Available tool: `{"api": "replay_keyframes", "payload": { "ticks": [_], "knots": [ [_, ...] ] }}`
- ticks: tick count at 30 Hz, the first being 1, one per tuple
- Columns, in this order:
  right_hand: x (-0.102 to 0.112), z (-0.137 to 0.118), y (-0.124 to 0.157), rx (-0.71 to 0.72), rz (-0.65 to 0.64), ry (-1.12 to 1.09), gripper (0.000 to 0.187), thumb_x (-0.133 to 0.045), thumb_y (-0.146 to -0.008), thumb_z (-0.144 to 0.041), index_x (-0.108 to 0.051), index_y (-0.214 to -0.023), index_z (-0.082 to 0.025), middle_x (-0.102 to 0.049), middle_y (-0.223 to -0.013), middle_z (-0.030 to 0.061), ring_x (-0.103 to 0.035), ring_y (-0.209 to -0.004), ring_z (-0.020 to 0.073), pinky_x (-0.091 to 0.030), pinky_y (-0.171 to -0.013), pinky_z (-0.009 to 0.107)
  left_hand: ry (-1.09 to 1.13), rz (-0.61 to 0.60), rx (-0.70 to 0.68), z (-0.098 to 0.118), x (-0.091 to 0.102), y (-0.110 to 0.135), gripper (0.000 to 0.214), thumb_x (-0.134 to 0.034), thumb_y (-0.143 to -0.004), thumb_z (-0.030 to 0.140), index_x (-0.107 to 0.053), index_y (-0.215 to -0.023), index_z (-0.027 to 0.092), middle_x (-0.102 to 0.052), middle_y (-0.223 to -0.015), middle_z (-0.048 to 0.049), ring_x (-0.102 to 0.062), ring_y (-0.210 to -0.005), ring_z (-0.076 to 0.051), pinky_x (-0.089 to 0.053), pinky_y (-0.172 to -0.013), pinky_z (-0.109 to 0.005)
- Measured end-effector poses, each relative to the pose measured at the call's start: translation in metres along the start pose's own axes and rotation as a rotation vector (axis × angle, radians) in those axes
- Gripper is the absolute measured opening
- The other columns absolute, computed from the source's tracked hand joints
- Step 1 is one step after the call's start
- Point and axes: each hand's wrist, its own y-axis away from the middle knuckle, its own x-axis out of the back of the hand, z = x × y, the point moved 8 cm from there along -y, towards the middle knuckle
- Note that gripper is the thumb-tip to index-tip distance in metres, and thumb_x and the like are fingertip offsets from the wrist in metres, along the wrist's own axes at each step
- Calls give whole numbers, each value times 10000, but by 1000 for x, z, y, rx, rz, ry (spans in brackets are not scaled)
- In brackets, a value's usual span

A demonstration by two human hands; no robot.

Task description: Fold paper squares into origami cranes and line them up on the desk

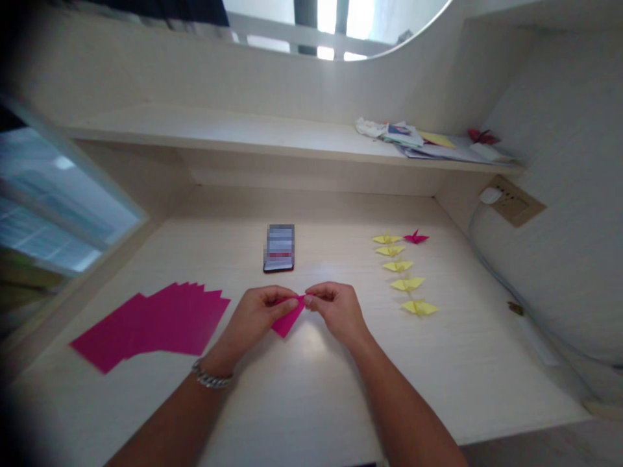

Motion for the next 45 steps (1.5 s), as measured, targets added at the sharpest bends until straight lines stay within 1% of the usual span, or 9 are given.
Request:
{"api": "replay_keyframes", "payload": {
  "ticks": [7,11,21,31,34,37,40,42,45],
  "knots": [
    [-1,3,-1,-4,-6,-36,202,-767,-590,-236,-711,-764,-152,-682,-640,29,-603,-573,132,-487,-579,266,-43,36,-37,2,2,2,189,-631,-772,321,-721,-806,158,-724,-761,-40,-630,-684,-158,-480,-631,-241],
    [-2,2,0,-6,-27,-41,222,-761,-611,-282,-709,-778,-145,-673,-621,32,-596,-557,133,-486,-568,267,-79,70,-68,4,4,3,188,-623,-778,318,-721,-799,159,-724,-762,-41,-629,-684,-158,-479,-636,-243],
    [-2,-7,2,19,-15,35,223,-746,-630,-333,-715,-746,-144,-668,-602,42,-591,-555,140,-491,-569,272,-115,82,-82,10,5,5,203,-608,-783,340,-724,-806,175,-727,-776,-42,-641,-697,-173,-487,-656,-262],
    [-3,-6,2,27,-25,45,181,-736,-656,-315,-711,-712,-144,-668,-599,37,-580,-546,126,-476,-567,258,-140,71,-102,10,5,4,206,-597,-792,332,-715,-770,165,-716,-741,-38,-628,-677,-160,-475,-645,-250],
    [-5,-4,2,8,-57,30,221,-744,-648,-347,-709,-712,-139,-668,-595,37,-586,-543,126,-486,-578,265,-141,64,-96,8,5,4,208,-597,-790,329,-713,-771,157,-716,-748,-44,-625,-679,-163,-473,-640,-252],
    [-5,-1,1,-24,-91,-19,302,-717,-673,-419,-710,-768,-133,-676,-619,47,-605,-556,137,-507,-601,285,-131,67,-90,5,6,3,216,-601,-786,340,-711,-776,155,-714,-746,-44,-623,-679,-167,-473,-642,-256],
    [2,1,-2,-25,-59,-65,355,-671,-714,-465,-700,-825,-129,-683,-659,61,-622,-589,146,-512,-613,287,-118,85,-89,3,8,3,218,-604,-780,348,-708,-769,157,-712,-746,-43,-621,-682,-170,-473,-650,-261],
    [4,0,-3,2,-43,-39,350,-650,-737,-466,-692,-836,-132,-679,-668,60,-619,-603,144,-506,-617,281,-115,78,-90,3,7,3,215,-601,-779,342,-706,-756,156,-711,-744,-44,-619,-683,-170,-471,-653,-262],
    [-3,-1,-1,36,-87,93,286,-672,-725,-420,-685,-819,-149,-669,-665,40,-603,-609,139,-490,-611,269,-115,50,-88,5,4,3,214,-590,-782,333,-708,-751,158,-708,-732,-45,-619,-676,-170,-468,-639,-260]
  ]
}}
